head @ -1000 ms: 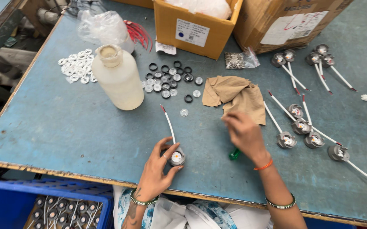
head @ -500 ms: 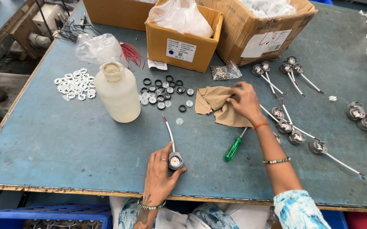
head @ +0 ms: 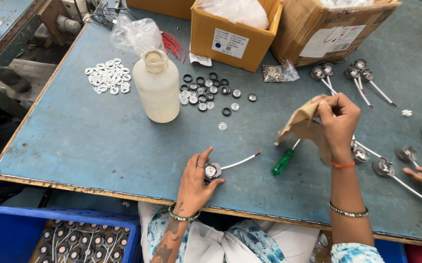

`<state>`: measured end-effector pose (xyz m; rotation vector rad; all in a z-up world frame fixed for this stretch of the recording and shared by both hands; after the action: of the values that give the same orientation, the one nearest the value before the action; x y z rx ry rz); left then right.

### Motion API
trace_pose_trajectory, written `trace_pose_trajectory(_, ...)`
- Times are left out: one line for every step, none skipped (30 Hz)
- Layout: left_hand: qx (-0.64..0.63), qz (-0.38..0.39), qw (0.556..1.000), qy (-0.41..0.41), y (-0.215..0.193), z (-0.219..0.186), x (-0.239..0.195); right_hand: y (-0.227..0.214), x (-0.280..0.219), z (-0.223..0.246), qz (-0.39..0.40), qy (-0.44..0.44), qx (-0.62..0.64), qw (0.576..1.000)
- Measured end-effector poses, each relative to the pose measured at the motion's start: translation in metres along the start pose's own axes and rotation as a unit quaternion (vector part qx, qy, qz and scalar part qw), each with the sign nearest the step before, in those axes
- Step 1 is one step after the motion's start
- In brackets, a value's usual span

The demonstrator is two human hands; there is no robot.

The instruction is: The person assembles small LED lamp units at a workbench. They wipe the lamp head with a cloth, place a black ring and a clear lens over the LED, and use a green screwdriver to tighten the ring. Completed units are placed on the table.

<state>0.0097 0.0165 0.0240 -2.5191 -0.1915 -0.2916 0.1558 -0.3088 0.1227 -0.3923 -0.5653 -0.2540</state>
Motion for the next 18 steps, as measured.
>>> trace_pose_trajectory(-0.014,-0.003,1.000,-0.008,0.001,0.000,0.000,0.004,-0.009,0.004,-0.005,0.080,0.036,0.996)
trace_pose_trajectory(-0.028,-0.006,0.999,-0.016,0.003,0.000,0.000,0.011,-0.017,0.012,0.016,0.059,0.016,0.998)
trace_pose_trajectory(-0.043,-0.009,0.999,-0.024,0.003,0.001,-0.001,0.023,-0.026,0.019,0.038,0.037,-0.004,0.999)
trace_pose_trajectory(-0.075,0.002,0.996,-0.039,0.004,0.003,-0.001,0.036,-0.033,0.026,0.074,-0.024,-0.112,0.991)
trace_pose_trajectory(-0.107,0.013,0.993,-0.053,0.003,0.006,-0.001,0.050,-0.041,0.033,0.109,-0.087,-0.218,0.966)
trace_pose_trajectory(-0.138,0.024,0.988,-0.067,0.003,0.008,-0.001,0.065,-0.050,0.039,0.137,-0.136,-0.234,0.953)
trace_pose_trajectory(-0.108,-0.003,0.994,-0.029,0.000,0.006,-0.003,0.078,-0.060,0.045,0.165,-0.186,-0.248,0.936)
trace_pose_trajectory(-0.076,-0.029,0.997,0.011,-0.003,0.004,-0.005,0.090,-0.069,0.047,0.203,-0.161,-0.221,0.940)
trace_pose_trajectory(-0.043,-0.055,0.996,0.051,-0.005,0.001,-0.006,0.100,-0.078,0.049,0.240,-0.136,-0.194,0.941)
trace_pose_trajectory(-0.026,-0.059,0.997,0.031,-0.004,0.002,-0.006,0.107,-0.087,0.054,0.268,-0.163,-0.153,0.937)
trace_pose_trajectory(-0.009,-0.063,0.998,0.011,-0.004,0.003,-0.006,0.112,-0.097,0.059,0.295,-0.190,-0.112,0.930)
trace_pose_trajectory(0.007,-0.066,0.998,-0.009,-0.003,0.005,-0.007,0.116,-0.107,0.064,0.322,-0.215,-0.071,0.919)
trace_pose_trajectory(-0.005,-0.063,0.998,-0.016,-0.003,0.006,-0.006,0.121,-0.115,0.067,0.343,-0.232,-0.054,0.909)
trace_pose_trajectory(-0.019,-0.059,0.998,-0.023,-0.003,0.008,-0.006,0.125,-0.123,0.069,0.364,-0.248,-0.038,0.897)
trace_pose_trajectory(-0.032,-0.055,0.998,-0.030,-0.003,0.010,-0.006,0.129,-0.129,0.071,0.385,-0.264,-0.021,0.884)
trace_pose_trajectory(-0.034,-0.060,0.997,-0.021,-0.003,0.010,-0.006,0.133,-0.133,0.072,0.384,-0.291,-0.046,0.875)
trace_pose_trajectory(-0.036,-0.065,0.997,-0.013,-0.004,0.010,-0.006,0.137,-0.137,0.073,0.382,-0.317,-0.071,0.865)
trace_pose_trajectory(-0.039,-0.071,0.997,-0.005,-0.005,0.010,-0.006,0.139,-0.140,0.073,0.380,-0.344,-0.095,0.854)
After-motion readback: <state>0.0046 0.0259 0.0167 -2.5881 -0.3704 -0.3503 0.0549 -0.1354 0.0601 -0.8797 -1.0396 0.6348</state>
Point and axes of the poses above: each hand's wrist, its own x-axis towards the middle knuckle, its own y-axis out of the palm, z = x × y, the point moved 3 cm from there along x, towards the middle knuckle, and after that the axes turned 3 degrees about -z, right-handed, at the moved point
